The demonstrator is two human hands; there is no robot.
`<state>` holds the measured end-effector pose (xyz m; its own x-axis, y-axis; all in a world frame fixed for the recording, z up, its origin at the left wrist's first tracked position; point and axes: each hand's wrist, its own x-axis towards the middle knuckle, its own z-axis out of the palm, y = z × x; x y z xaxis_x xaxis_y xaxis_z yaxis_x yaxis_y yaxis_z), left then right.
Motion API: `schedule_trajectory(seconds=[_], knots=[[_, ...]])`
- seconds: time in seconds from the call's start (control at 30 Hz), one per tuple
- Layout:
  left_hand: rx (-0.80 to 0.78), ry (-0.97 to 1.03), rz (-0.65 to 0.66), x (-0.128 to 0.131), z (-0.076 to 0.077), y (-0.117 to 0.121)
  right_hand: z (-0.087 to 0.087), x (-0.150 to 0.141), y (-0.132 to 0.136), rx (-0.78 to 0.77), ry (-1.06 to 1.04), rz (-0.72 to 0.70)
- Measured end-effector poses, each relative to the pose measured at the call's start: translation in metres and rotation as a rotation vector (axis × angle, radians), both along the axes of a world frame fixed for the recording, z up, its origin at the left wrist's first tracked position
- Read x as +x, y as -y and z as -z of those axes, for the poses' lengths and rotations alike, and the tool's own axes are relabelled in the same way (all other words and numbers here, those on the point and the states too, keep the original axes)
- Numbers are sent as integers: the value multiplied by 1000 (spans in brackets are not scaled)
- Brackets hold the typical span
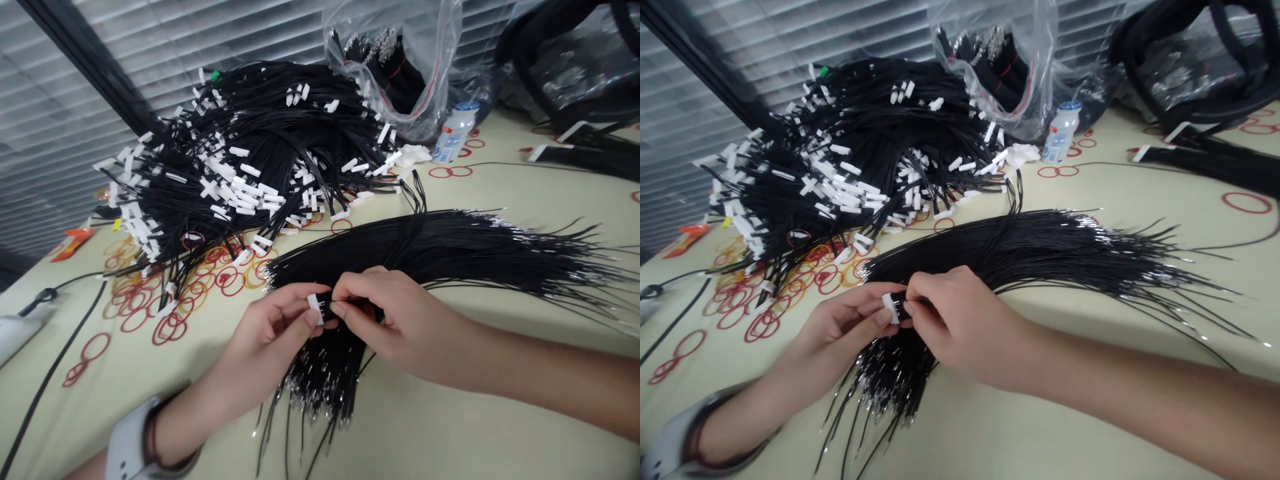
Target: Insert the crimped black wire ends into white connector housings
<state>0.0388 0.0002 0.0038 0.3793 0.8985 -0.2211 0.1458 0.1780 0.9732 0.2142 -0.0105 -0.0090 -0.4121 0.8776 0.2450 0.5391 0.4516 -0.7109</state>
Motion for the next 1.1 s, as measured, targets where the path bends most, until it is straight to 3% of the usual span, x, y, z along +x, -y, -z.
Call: schedule_trajectory(seconds=[0.43, 0.53, 0.77, 1.0, 1.1], knots=[[-49, 97, 125, -6, 4, -2, -9, 0, 1, -434, -125, 45], [-53, 113, 141, -9, 7, -3, -11, 0, 2, -381, -30, 36], [4, 61, 164, -9, 11, -4, -4, 3, 2, -68, 165, -61], [-66, 183, 160, -8, 7, -3, -8, 3, 2, -256, -11, -65], [-29, 181, 125, -8, 8, -1, -4, -1, 4, -235, -74, -31]])
